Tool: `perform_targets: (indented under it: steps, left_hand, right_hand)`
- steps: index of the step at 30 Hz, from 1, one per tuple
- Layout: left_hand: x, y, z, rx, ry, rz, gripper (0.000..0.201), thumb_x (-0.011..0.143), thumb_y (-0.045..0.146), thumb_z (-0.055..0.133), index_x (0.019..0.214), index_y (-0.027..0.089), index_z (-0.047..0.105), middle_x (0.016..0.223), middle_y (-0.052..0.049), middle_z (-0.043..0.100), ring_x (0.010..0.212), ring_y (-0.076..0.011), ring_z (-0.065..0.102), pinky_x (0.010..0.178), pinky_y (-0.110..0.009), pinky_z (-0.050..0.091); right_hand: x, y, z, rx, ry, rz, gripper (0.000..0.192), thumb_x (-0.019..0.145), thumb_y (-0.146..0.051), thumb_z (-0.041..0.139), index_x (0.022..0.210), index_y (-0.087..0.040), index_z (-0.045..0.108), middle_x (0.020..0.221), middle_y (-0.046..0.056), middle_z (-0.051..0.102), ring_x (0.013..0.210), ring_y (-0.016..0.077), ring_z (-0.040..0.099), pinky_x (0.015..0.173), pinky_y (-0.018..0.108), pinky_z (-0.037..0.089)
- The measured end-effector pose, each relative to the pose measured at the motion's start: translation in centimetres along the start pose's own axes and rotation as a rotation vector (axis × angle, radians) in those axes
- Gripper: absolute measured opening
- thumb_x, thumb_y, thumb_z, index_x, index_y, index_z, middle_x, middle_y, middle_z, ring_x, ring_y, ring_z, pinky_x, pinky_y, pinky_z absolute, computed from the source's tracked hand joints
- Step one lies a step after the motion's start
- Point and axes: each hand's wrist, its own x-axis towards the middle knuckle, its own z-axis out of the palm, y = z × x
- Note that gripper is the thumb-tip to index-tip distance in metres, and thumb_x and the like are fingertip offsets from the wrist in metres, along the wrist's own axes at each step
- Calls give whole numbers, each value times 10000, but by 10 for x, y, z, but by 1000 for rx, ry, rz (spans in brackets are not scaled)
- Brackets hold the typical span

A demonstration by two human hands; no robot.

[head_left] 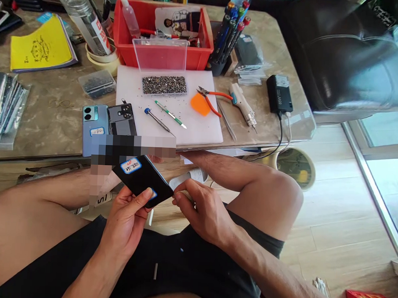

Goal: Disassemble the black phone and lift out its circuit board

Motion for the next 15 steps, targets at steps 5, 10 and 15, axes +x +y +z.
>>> perform_targets:
  steps: [5, 10, 15]
  left_hand:
    - [-1, 0, 0, 46, -23, 17, 339, 688, 236, 1051, 965, 221, 856, 889, 9, 841, 779, -114, 777, 734, -172, 650]
    - [-1, -2, -1, 76, -19, 29, 349, 666, 261, 1060, 943, 223, 852, 888, 4, 846, 801, -131, 790, 760, -198, 662]
    - [-1, -4, 0, 76, 8, 44, 373, 624, 259, 1076, 915, 232, 846, 837, 19, 829, 766, -125, 772, 727, -194, 639]
  right_hand:
    - [0, -1, 0, -1, 28, -15, 179, 1052, -197, 543, 881, -219, 591, 844, 4, 691, 730, 141, 602, 703, 282, 439]
    - [-1, 0, -1, -33, 45, -54, 174, 1044, -173, 554, 879, -220, 579, 838, -6, 662, 699, 128, 575, 670, 269, 420]
    - [-4, 0, 4, -233, 67, -120, 200, 1078, -179, 518, 887, -232, 546, 846, 6, 648, 707, 148, 584, 677, 289, 443]
